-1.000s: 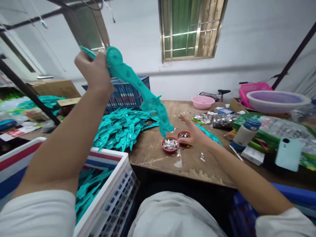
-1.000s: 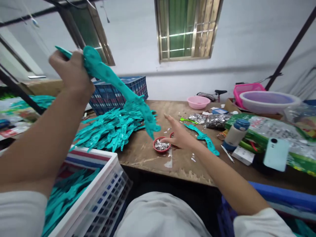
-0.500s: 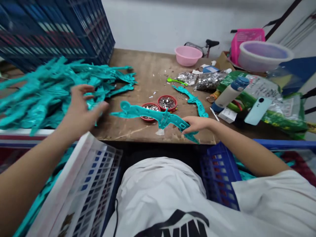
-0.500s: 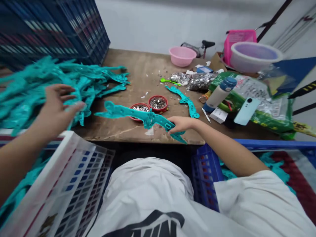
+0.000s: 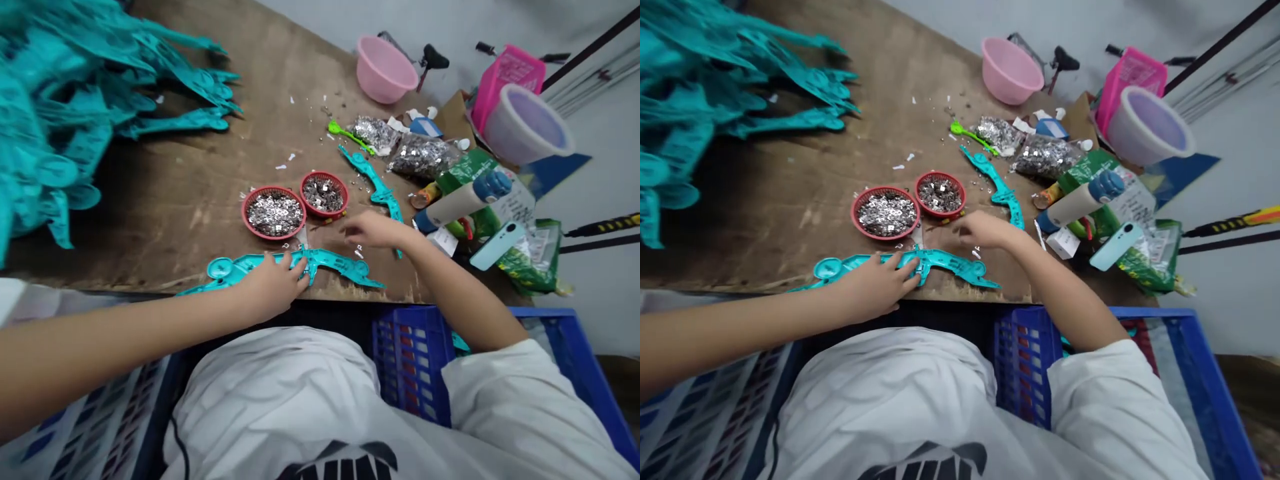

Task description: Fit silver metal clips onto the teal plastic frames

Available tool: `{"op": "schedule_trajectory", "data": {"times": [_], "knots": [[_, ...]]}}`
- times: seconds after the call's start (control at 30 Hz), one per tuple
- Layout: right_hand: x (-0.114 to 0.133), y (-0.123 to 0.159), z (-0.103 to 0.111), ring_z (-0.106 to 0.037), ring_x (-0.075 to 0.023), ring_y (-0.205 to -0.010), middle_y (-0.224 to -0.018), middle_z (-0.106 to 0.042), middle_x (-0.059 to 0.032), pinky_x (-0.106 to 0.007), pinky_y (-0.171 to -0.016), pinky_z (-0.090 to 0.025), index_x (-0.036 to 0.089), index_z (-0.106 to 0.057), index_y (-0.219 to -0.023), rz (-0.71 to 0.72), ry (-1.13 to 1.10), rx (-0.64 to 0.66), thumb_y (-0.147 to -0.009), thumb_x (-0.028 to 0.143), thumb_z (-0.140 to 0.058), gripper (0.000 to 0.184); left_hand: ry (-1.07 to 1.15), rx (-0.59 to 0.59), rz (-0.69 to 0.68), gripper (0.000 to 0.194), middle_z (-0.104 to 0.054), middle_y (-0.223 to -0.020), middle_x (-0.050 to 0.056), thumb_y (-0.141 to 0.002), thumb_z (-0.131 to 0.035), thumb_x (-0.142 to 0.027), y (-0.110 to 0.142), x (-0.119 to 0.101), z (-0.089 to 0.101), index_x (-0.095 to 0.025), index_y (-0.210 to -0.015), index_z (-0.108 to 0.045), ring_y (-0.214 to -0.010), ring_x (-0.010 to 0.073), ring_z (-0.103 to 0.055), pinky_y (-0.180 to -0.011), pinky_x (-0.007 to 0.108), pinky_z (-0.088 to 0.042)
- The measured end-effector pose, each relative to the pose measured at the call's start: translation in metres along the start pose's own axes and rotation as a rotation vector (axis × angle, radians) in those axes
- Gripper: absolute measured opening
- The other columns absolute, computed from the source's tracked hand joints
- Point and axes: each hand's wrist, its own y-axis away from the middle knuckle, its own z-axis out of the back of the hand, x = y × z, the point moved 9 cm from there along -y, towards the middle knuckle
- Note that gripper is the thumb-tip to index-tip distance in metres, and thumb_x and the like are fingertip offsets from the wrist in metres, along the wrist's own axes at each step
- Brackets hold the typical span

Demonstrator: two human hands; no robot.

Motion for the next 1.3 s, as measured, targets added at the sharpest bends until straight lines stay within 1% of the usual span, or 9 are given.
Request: {"op": "schedule_trajectory", "data": {"times": [0.2,0.3,0.37,0.43,0.53,0.67,0.87,1.07,1.3], "knots": [[-0.018,-0.069,0.075,-0.088,-0.042,-0.138,-0.147,-0.096,-0.0214,-0.055,-0.125,-0.067,0.017,-0.099,-0.148,-0.03,0.213,-0.443,-0.118,0.016,-0.064,0.047,-0.069,-0.004,-0.036,0.083,-0.047,-0.207,0.027,-0.119,-0.08,-0.015,0.0,0.01,-0.011,-0.023,-0.2,-0.062,-0.185,0.0624,-0.057,-0.126,0.075,-0.076],[-0.025,-0.11,0.069,-0.087,-0.0449,-0.14,-0.149,-0.094,-0.0239,-0.059,-0.127,-0.068,0.015,-0.099,-0.148,-0.048,0.254,-0.402,-0.117,0.017,-0.068,0.044,-0.072,0.031,-0.052,0.082,-0.047,-0.207,0.025,-0.121,-0.087,-0.03,0.003,0.018,-0.005,-0.023,-0.199,-0.063,-0.184,0.059,-0.061,-0.129,0.071,-0.074],[-0.026,-0.124,0.06,-0.085,-0.0455,-0.146,-0.153,-0.092,-0.0245,-0.06,-0.129,-0.066,0.014,-0.098,-0.148,-0.037,0.259,-0.371,-0.116,0.016,-0.069,0.043,-0.039,-0.004,-0.087,0.06,-0.068,-0.194,0.024,-0.125,-0.083,-0.038,0.003,0.031,0.009,-0.02,-0.182,-0.08,-0.176,0.0513,-0.072,-0.133,0.063,-0.073],[-0.026,-0.128,0.053,-0.083,-0.0461,-0.15,-0.156,-0.091,-0.0241,-0.06,-0.132,-0.064,0.014,-0.098,-0.146,-0.01,0.247,-0.393,-0.117,0.016,-0.068,0.042,0.002,-0.103,-0.085,0.038,-0.089,-0.165,0.019,-0.13,-0.07,-0.041,0.0,0.058,0.029,-0.021,-0.154,-0.093,-0.155,0.0421,-0.086,-0.125,0.053,-0.074],[-0.032,-0.124,0.049,-0.082,-0.0483,-0.148,-0.15,-0.091,-0.0253,-0.065,-0.133,-0.063,0.014,-0.097,-0.139,0.01,0.228,-0.46,-0.12,0.018,-0.066,0.037,0.03,-0.284,0.058,0.04,-0.093,-0.142,0.017,-0.131,-0.056,-0.035,-0.007,0.117,0.051,-0.022,-0.134,-0.094,-0.132,0.0377,-0.091,-0.105,0.047,-0.073],[-0.049,-0.123,0.047,-0.08,-0.0475,-0.149,-0.155,-0.087,-0.0261,-0.065,-0.133,-0.063,0.016,-0.093,-0.14,0.014,0.192,-0.505,-0.118,0.016,-0.068,0.033,0.006,-0.316,0.198,0.043,-0.091,-0.144,0.02,-0.124,-0.051,-0.021,-0.023,0.166,0.03,-0.02,-0.125,-0.093,-0.134,0.0392,-0.088,-0.108,0.049,-0.068],[-0.058,-0.131,0.04,-0.08,-0.0435,-0.149,-0.152,-0.088,-0.0211,-0.06,-0.133,-0.061,0.019,-0.093,-0.144,0.091,0.193,-0.486,-0.117,0.017,-0.067,0.038,0.003,-0.373,0.183,0.046,-0.092,-0.125,0.019,-0.112,-0.053,-0.009,-0.034,0.165,0.013,-0.025,-0.116,-0.096,-0.132,0.0382,-0.086,-0.112,0.05,-0.062],[-0.058,-0.125,0.049,-0.078,-0.0459,-0.148,-0.15,-0.088,-0.0229,-0.064,-0.131,-0.062,0.018,-0.091,-0.138,0.051,0.243,-0.535,-0.116,0.018,-0.068,0.032,0.047,-0.242,0.264,0.042,-0.092,-0.139,0.022,-0.116,-0.05,-0.008,-0.022,0.165,0.031,-0.017,-0.118,-0.091,-0.128,0.0409,-0.086,-0.102,0.05,-0.064],[-0.039,-0.117,0.044,-0.08,-0.0494,-0.15,-0.151,-0.091,-0.0249,-0.065,-0.127,-0.063,0.018,-0.095,-0.141,-0.128,0.323,-0.418,-0.121,0.021,-0.055,0.045,0.169,-0.347,0.326,0.048,-0.089,-0.129,0.021,-0.124,-0.042,-0.025,-0.008,0.171,0.048,-0.021,-0.113,-0.088,-0.119,0.0366,-0.076,-0.108,0.054,-0.065]]}}
